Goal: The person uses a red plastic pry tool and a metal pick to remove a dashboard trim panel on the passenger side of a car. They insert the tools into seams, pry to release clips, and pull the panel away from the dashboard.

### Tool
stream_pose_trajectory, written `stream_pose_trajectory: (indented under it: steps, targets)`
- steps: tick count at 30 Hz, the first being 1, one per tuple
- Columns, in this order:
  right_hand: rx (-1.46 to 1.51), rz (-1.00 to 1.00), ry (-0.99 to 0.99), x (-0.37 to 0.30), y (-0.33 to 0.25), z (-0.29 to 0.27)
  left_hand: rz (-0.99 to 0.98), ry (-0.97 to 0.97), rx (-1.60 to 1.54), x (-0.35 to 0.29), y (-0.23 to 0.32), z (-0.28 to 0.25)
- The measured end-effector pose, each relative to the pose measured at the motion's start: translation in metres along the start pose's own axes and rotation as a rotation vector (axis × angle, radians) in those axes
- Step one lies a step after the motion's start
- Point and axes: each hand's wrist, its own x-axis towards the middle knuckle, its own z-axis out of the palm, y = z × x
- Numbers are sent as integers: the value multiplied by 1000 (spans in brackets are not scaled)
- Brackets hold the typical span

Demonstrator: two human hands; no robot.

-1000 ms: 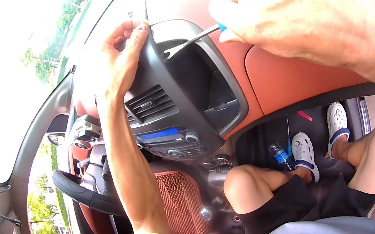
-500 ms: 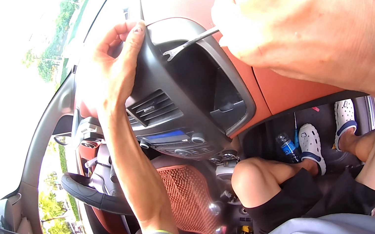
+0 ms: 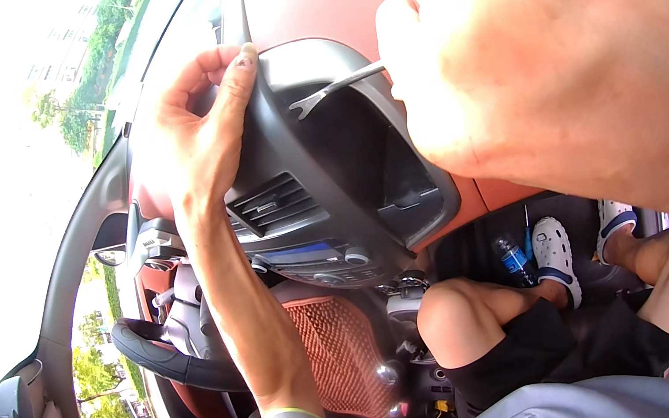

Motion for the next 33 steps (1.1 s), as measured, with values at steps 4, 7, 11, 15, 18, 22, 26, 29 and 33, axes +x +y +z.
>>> stream_pose_trajectory:
  steps: [4, 7, 11, 15, 18, 22, 26, 29, 33]
  targets:
    - [11, 2, 17, -1, 2, 6, 26, 0, -46, -2, 3, 2]
    - [45, -1, 41, 2, 0, 16, -28, -22, 14, -6, -2, -7]
    - [39, 1, 30, 3, 1, 13, -66, -37, -46, -2, -9, -9]
    - [-7, -6, -19, 3, 1, 4, -57, -57, -106, 3, -6, -2]
    - [19, -19, -12, 6, -4, 7, -79, -53, -51, -1, -5, -7]
    - [-11, -34, -33, 7, -3, 7, -107, -50, -37, -2, 0, -5]
    - [-33, -50, -40, 9, -5, 8, -103, -47, -39, -3, -1, -5]
    - [-50, -64, -32, 10, -5, 8, -99, -49, -49, -1, 2, -4]
    - [-39, -74, 7, 8, -4, 12, -122, -50, -31, -2, 2, -6]
